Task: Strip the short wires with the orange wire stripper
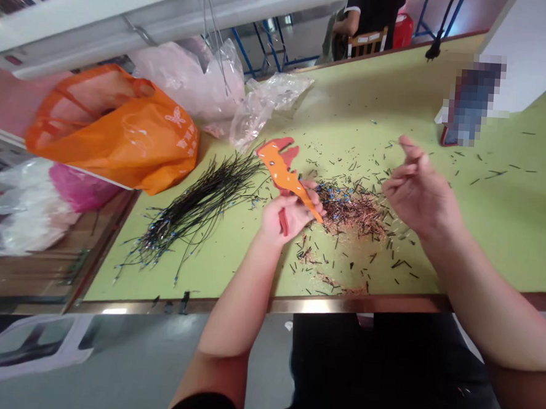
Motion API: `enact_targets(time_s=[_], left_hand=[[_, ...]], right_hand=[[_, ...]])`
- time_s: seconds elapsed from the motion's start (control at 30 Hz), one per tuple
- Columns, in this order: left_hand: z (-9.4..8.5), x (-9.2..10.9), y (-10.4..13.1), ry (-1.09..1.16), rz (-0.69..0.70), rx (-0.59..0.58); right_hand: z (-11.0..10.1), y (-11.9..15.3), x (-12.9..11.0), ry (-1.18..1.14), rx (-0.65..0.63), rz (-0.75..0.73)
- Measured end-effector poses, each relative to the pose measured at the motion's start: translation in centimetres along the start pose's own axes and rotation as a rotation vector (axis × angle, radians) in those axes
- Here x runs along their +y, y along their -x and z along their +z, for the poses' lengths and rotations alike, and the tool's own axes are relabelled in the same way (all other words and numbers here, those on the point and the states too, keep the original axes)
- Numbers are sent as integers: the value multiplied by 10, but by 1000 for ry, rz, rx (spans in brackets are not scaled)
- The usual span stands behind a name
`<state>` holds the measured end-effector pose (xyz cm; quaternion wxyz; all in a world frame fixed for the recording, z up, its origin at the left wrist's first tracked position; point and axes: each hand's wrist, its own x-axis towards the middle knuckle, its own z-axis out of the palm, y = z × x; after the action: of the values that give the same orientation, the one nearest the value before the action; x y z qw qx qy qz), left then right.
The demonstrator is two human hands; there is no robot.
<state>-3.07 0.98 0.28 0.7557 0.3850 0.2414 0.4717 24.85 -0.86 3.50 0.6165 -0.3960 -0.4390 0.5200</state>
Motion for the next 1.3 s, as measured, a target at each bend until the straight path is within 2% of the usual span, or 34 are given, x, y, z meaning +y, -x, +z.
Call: enact_targets(time_s=[0.07,0.17,0.27,0.4,0.53,0.73,0.9,1.1,1.3], left_hand=[[3,-10,1,-7,-87,-114],[5,-20,4,-33,-188,-241],[8,-25,6,-84,-276,-352],[10,-26,8,-110,-341,-430],[9,-27,7,-95,-348,-424],[7,-26,5,-65,-351,-401],[11,-28,6,-76,-360,-411],[14,-33,9,-71,-349,-396],[17,-36,9,-54,-355,-395]], right_hand=[[4,-2,18,78,18,8],[10,-1,33,202,16,-89],[17,4,35,227,-5,-193],[24,10,32,178,-3,-229],[24,10,30,117,-1,-265],[17,3,30,110,64,-190],[25,8,36,51,29,-154],[34,15,38,99,11,-141],[34,15,38,111,74,-194]])
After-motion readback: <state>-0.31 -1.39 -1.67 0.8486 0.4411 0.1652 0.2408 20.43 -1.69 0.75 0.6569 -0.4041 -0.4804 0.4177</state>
